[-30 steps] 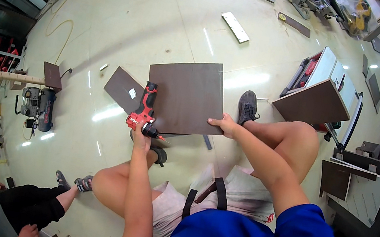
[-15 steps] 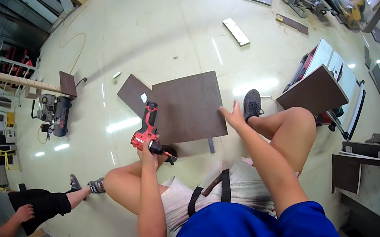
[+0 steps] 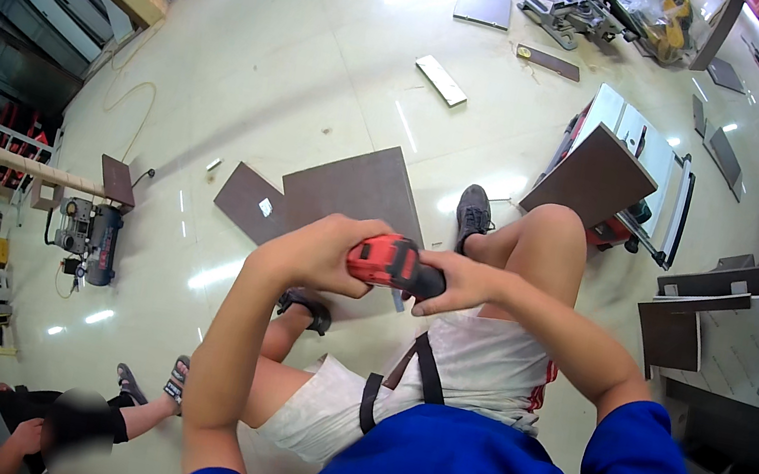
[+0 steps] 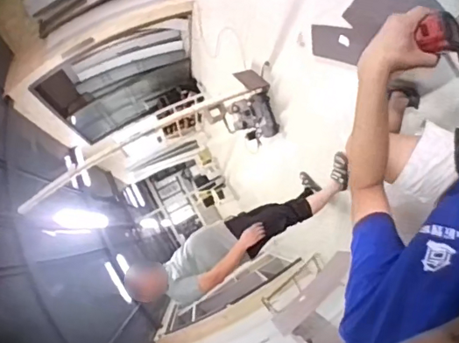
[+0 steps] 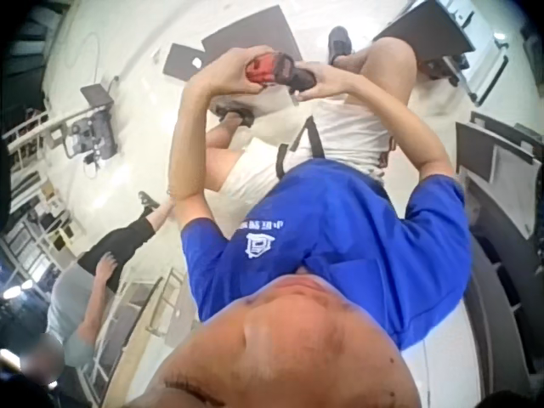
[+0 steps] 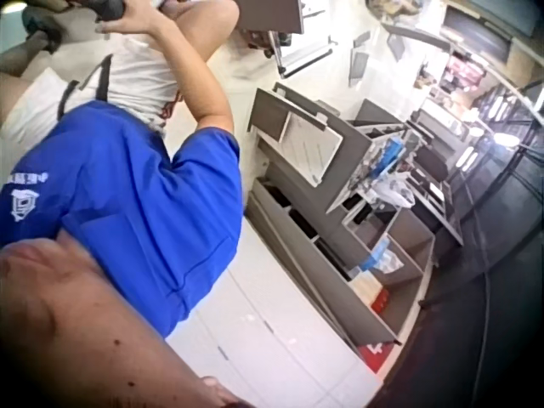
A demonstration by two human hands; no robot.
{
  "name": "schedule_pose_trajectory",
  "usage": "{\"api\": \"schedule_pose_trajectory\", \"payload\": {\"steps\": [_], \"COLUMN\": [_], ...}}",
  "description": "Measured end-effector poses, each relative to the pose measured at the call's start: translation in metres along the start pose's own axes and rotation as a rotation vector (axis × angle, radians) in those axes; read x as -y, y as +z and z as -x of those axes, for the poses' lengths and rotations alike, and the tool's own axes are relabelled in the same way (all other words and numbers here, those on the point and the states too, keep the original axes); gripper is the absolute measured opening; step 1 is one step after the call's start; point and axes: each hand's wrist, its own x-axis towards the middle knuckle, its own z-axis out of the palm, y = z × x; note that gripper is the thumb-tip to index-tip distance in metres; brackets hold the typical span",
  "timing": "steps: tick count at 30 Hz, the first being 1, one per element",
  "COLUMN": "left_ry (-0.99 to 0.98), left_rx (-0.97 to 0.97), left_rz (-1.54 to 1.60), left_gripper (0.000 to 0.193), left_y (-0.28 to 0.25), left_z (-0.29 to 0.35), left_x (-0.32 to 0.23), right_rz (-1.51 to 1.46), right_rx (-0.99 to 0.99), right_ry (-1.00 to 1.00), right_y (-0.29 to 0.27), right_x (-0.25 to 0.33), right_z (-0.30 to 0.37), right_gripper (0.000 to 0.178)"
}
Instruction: The person sits on the floor and uses a cordless drill to fasten screws into flat-pack wooden panels. They align the pieces, drill them together, and assemble a small cabinet-like structure.
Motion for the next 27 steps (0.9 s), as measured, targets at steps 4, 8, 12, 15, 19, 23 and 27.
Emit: {"api": "schedule_pose_trajectory", "payload": {"steps": [4,8,12,15,19,23,27], "left_ry": [0.156,0.293,0.060,-0.215,-0.681,-0.993,-1.022], "left_rx": [0.020,-0.462,-0.759,-0.726,-0.561,-0.359,-0.300], "left_rz": [-0.209,-0.344,0.009,-0.048,-0.178,-0.189,-0.194], "left_gripper": [0.057,0.060,0.056,0.067,0.104,0.138,0.145], "left_y": [0.019,0.048,0.062,0.094,0.107,0.092,0.095], "left_z": [-0.022,-0.023,-0.012,-0.025,-0.066,-0.095,-0.099], "left_x": [-0.010,0.018,0.106,0.189,0.219,0.229,0.241], "right_rz": [-0.205,-0.584,-0.661,-0.528,-0.174,-0.107,-0.167], "right_rx": [-0.051,-0.322,-0.492,-0.595,-0.774,-0.831,-0.697], "right_ry": [0.150,0.117,-0.132,-0.150,-0.456,-0.403,0.032], "right_y": [0.036,0.066,0.021,-0.045,-0.137,-0.200,-0.233], "right_x": [-0.024,-0.049,-0.045,-0.041,0.001,0.012,-0.003], "right_z": [0.004,0.005,0.002,-0.004,-0.044,-0.085,-0.100], "right_gripper": [0.046,0.038,0.039,0.045,0.066,0.049,0.043]}}
